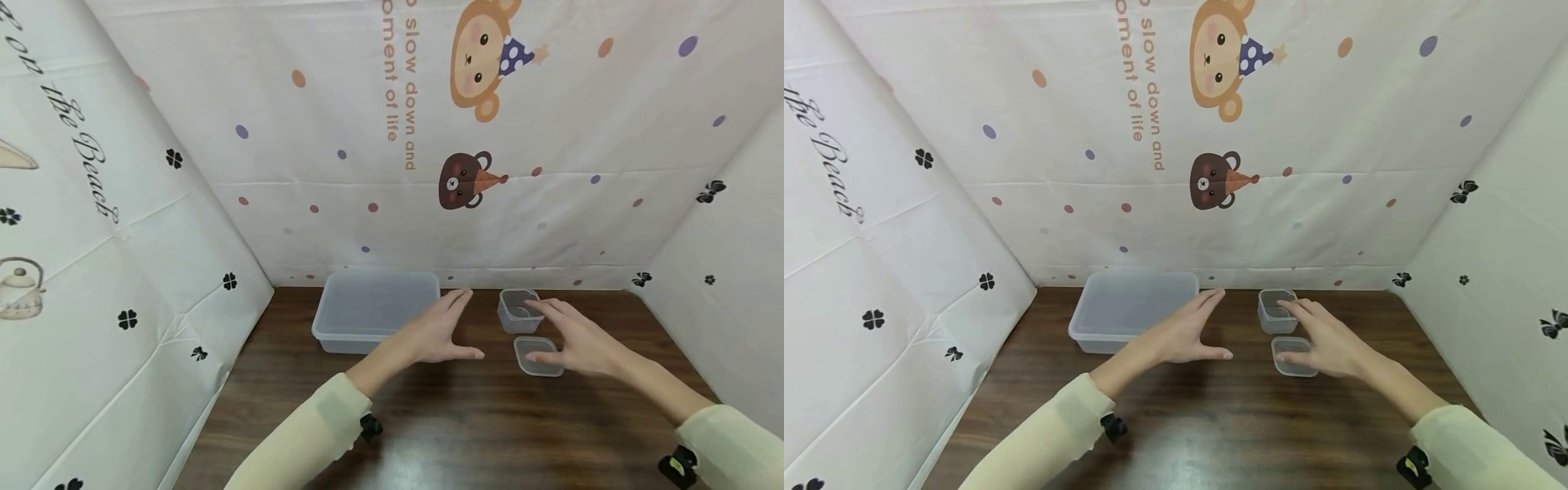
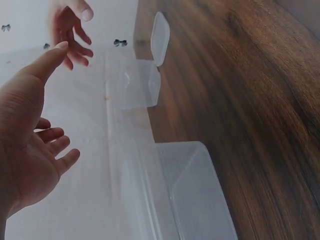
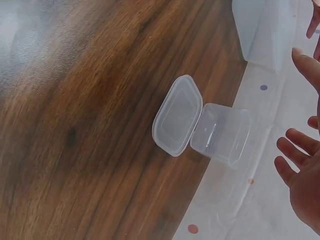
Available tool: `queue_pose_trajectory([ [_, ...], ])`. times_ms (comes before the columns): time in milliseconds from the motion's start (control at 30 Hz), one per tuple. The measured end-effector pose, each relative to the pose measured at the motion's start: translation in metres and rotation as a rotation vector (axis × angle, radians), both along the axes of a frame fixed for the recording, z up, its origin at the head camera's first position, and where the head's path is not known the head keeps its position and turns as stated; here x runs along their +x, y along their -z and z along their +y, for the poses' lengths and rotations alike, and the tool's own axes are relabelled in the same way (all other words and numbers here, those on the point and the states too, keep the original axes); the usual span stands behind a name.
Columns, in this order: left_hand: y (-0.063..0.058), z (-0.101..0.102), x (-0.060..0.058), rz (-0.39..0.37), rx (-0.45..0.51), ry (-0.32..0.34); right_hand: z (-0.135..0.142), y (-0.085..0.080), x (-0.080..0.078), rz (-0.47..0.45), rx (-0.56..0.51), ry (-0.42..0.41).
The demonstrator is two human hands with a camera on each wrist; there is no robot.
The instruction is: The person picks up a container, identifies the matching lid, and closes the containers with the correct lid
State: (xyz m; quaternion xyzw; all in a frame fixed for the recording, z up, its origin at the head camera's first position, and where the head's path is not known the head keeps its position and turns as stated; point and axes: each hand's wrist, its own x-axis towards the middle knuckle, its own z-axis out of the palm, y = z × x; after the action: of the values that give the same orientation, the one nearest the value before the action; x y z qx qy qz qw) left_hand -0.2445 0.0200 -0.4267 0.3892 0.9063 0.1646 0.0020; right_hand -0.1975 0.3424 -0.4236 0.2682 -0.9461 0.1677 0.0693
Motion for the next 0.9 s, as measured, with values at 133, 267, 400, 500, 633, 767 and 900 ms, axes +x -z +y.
queue_pose_trajectory([
  [133, 0.003, 0.008, -0.001, 0.001, -0.009, 0.022, 0.001, 0.003, 0.0, 0.031, 0.004, -0.013],
  [267, 0.004, 0.017, -0.002, 0.0, -0.029, 0.043, 0.005, 0.007, 0.001, 0.049, 0.01, -0.004],
  [400, 0.009, 0.026, -0.002, 0.015, -0.061, 0.057, 0.01, 0.009, 0.003, 0.028, 0.021, 0.014],
  [500, 0.014, 0.032, -0.002, 0.023, -0.061, 0.073, 0.012, 0.011, 0.002, 0.027, 0.027, 0.007],
  [633, 0.019, 0.041, -0.002, 0.024, -0.04, 0.092, 0.014, 0.017, -0.002, 0.04, 0.039, -0.008],
  [767, 0.025, 0.049, -0.002, 0.024, -0.03, 0.108, 0.015, 0.019, -0.002, 0.028, 0.054, 0.006],
  [900, 0.032, 0.054, -0.001, 0.005, -0.023, 0.111, 0.015, 0.02, -0.001, 0.009, 0.052, 0.017],
])
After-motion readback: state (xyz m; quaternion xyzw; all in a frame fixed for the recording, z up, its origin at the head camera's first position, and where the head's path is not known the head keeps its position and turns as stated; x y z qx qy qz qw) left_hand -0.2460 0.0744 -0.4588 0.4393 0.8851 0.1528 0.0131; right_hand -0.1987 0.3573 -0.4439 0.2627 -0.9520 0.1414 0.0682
